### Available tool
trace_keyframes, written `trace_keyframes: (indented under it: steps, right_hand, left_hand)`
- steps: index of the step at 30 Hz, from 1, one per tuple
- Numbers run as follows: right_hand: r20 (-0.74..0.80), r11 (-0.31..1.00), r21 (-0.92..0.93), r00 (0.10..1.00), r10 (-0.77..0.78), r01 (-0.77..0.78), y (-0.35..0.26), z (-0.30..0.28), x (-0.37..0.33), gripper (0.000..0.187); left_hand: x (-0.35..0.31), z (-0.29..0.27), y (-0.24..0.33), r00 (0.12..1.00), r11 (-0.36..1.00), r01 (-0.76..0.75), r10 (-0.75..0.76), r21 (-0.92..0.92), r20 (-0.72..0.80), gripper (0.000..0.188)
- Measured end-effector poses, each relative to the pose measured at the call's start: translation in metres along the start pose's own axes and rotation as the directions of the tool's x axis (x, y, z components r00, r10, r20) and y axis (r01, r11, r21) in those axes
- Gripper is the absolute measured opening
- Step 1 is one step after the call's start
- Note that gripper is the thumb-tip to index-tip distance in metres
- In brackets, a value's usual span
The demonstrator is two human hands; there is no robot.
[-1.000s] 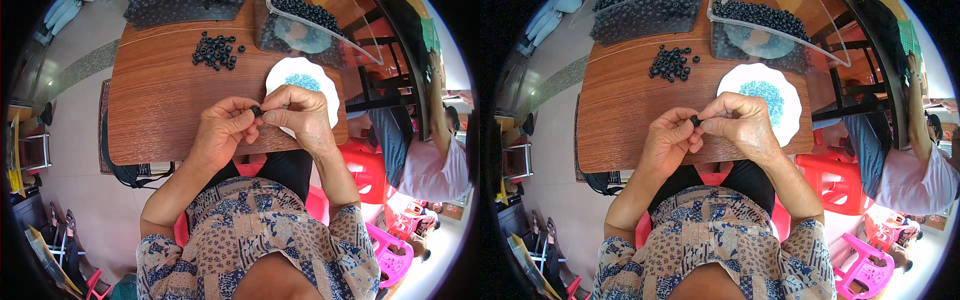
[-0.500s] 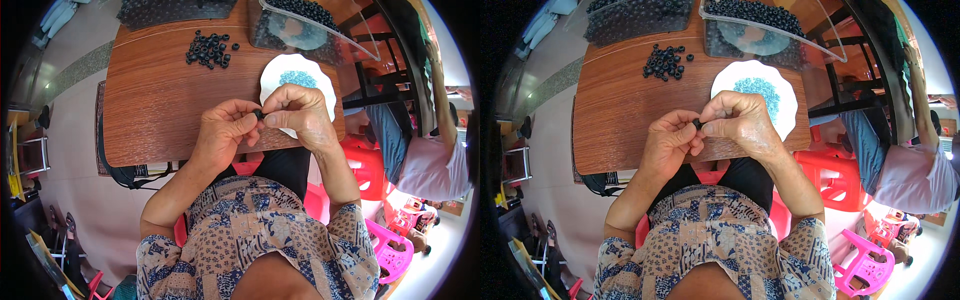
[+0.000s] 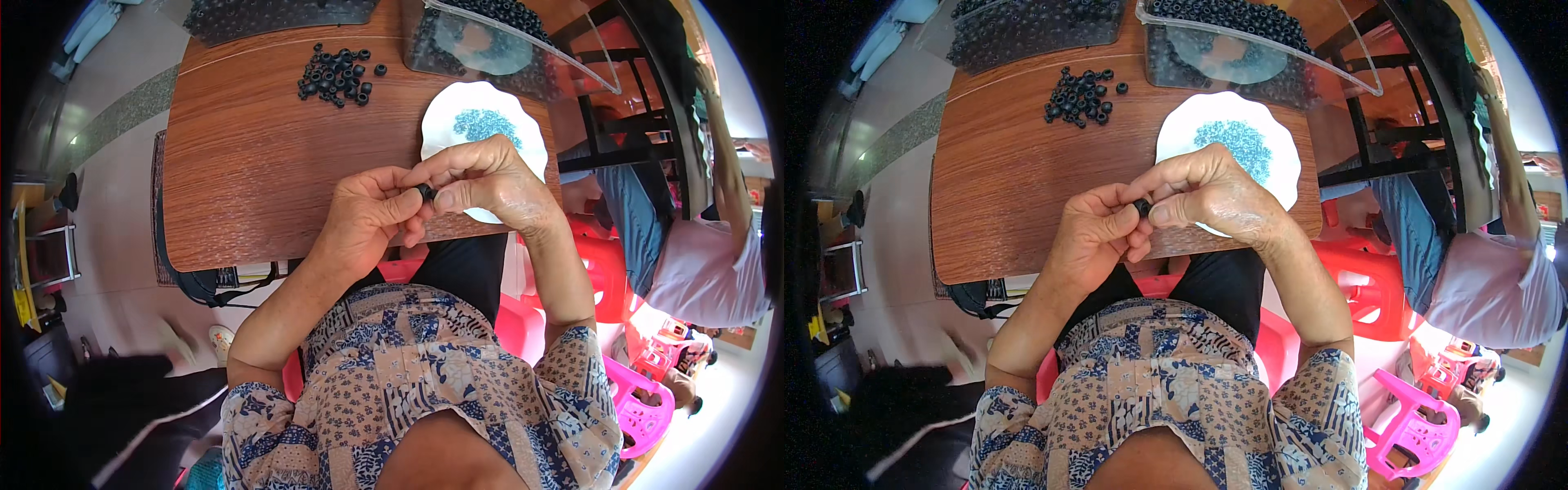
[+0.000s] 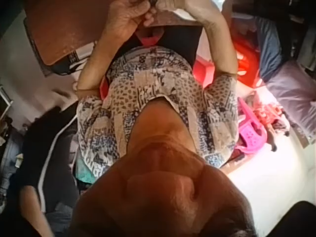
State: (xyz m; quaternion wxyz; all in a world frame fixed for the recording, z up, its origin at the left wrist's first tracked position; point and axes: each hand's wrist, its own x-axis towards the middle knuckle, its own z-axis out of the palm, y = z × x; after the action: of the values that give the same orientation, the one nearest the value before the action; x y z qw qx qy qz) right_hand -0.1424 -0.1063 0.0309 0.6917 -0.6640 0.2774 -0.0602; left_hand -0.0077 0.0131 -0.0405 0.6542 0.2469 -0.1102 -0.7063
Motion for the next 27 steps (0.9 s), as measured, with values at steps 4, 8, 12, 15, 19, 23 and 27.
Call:
trace_keyframes:
  steps: [4, 8, 12, 15, 19, 23, 27]
  right_hand:
    - [0.060, 0.999, -0.029, 0.998, 0.021, -0.019, 0.001, -0.001, 0.000, 0.029]
    - [0.100, 0.995, 0.094, 0.995, 0.021, -0.030, 0.005, 0.003, -0.001, 0.027]
    - [0.062, 0.996, 0.053, 0.996, 0.067, -0.070, 0.004, 0.008, -0.004, 0.025]
    - [0.041, 0.986, 0.148, 0.997, 0.068, -0.073, 0.003, 0.013, -0.007, 0.025]
    - [-0.017, 0.987, 0.156, 0.999, 0.047, -0.044, -0.001, 0.023, -0.011, 0.025]
    - [-0.030, 0.979, 0.189, 0.997, 0.076, -0.069, 0.006, 0.024, -0.013, 0.023]
    - [0.016, 0.987, 0.153, 0.999, 0.050, -0.051, 0.013, 0.018, -0.013, 0.023]
  left_hand:
    - [-0.001, -0.002, 0.000, 0.999, 0.999, 0.033, -0.033, -0.006, 0.025, 0.015]
    - [-0.001, -0.006, -0.002, 0.998, 1.000, 0.026, -0.025, -0.018, 0.052, 0.015]
    - [-0.002, -0.006, -0.002, 0.998, 0.999, 0.030, -0.030, 0.014, 0.054, 0.014]
    - [-0.003, -0.006, -0.002, 0.998, 0.999, 0.031, -0.032, 0.028, 0.051, 0.014]
    - [-0.005, -0.006, -0.003, 1.000, 0.997, 0.012, -0.014, 0.070, 0.023, 0.013]
    - [-0.009, -0.005, -0.006, 1.000, 0.995, 0.016, -0.017, 0.094, 0.008, 0.013]
    - [-0.008, -0.004, -0.006, 1.000, 0.984, 0.010, -0.011, 0.178, 0.003, 0.013]
